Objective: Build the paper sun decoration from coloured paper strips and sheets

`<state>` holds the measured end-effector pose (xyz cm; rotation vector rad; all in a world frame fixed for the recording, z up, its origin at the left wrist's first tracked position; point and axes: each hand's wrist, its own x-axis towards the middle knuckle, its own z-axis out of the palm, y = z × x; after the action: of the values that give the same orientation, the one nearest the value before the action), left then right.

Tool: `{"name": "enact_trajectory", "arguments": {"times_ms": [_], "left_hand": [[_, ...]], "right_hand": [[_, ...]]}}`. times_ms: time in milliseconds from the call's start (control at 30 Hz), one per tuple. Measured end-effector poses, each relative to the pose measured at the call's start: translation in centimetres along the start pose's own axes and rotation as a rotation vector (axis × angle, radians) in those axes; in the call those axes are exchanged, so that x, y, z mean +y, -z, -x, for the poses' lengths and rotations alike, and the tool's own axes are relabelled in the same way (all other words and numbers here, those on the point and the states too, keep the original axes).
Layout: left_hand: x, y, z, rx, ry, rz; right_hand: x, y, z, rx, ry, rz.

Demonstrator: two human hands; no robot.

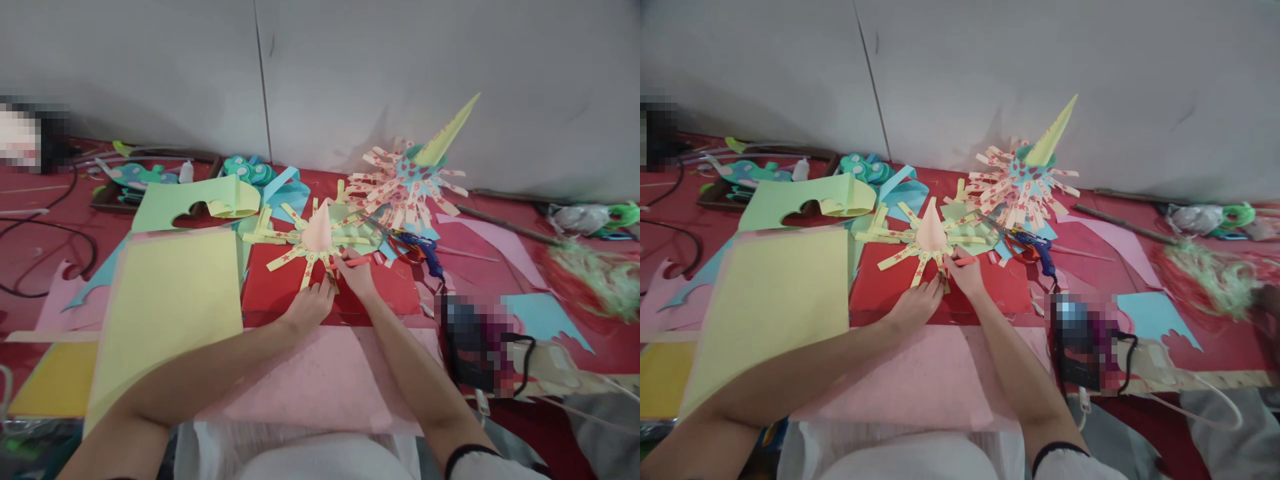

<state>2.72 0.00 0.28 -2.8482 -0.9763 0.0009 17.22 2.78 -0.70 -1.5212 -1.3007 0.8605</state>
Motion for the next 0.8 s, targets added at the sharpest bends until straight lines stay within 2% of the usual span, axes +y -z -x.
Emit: {"name": "enact_trajectory", "arguments": {"times_ms": [200, 433, 633, 800], "left_hand": [[-0.1, 0.1, -0.1, -0.033, -0.007, -0.008], [0.4, 0.4, 0.3, -0.06, 0.004, -0.001], [1.7, 0.5, 1.3, -0.032, -0.021, 0.008], [1.8, 0.6, 1.3, -0.069, -0.021, 0.038]], "right_hand": [[0.0, -0.1, -0.1, 0.092, 0.017, 0.029], [0.0, 0.3, 0.5, 0.112, -0.064, -0.173], [0.1, 0.6, 1.3, 0.086, -0.084, -0.234], [0.1, 0.6, 1.3, 0.05, -0.067, -0.22]]}}
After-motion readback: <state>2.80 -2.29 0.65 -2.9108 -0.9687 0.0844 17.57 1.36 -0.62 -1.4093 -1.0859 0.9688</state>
